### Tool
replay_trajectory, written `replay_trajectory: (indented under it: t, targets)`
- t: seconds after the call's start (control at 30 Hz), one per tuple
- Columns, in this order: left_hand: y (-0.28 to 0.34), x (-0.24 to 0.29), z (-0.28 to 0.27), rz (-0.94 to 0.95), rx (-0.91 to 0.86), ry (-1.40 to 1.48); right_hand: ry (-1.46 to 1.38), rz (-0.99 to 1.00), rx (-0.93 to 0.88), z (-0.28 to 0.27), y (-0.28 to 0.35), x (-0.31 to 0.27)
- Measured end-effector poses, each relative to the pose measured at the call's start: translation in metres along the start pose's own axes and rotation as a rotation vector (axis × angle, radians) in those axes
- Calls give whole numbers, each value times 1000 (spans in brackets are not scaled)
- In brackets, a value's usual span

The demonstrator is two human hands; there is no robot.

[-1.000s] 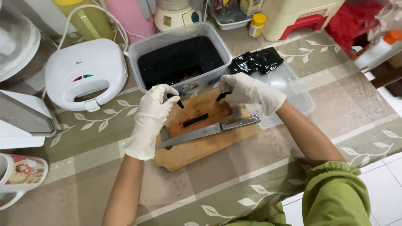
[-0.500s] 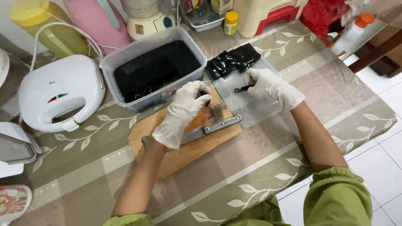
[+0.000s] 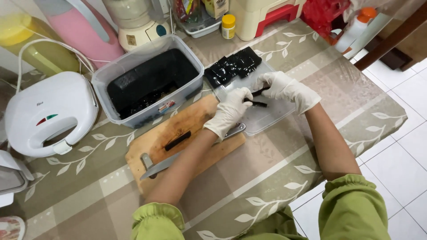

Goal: Slicing blocks of grass jelly into smaller strips on a cutting board and transferring them to a plastic container.

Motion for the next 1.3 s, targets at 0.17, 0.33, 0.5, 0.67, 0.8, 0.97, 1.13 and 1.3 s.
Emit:
replay_trajectory:
  t: [0.17,0.33,0.5,0.67,0.8,0.97,1.13,1.3]
  targets:
    - [5,23,-22,62,-18,-416,27,-85,-9,7,-10,18]
    - [0,32,-24,-22,-116,-495,44,-126,-38,10,-10,21]
    - [-7,14,-9,-10,-182,-611,-19,-75,-108,-3,11,-11]
    - [-8,11,-8,29,-130,-574,78,-138,-141,1,16,-27]
    - [-4,19,-13,29,-124,-573,90,-213,-110,10,0,-2]
    - [8,27,-32,5,-119,-519,40,-202,-126,3,8,-15]
    - [34,12,-75,50,21,-445,-18,-248,-17,-12,23,-32]
    - [88,-4,-154,-94,49,-399,-143,-304,124,-15,29,-81]
Point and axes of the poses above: each hand's wrist, its own y-axis away from the middle knuckle, its own z-axis out of the palm, x = y × z, the point moved 5 cm from there along -y, towards the middle knuckle, and after that the axes turned 3 degrees about x, right-handed, at the moved point
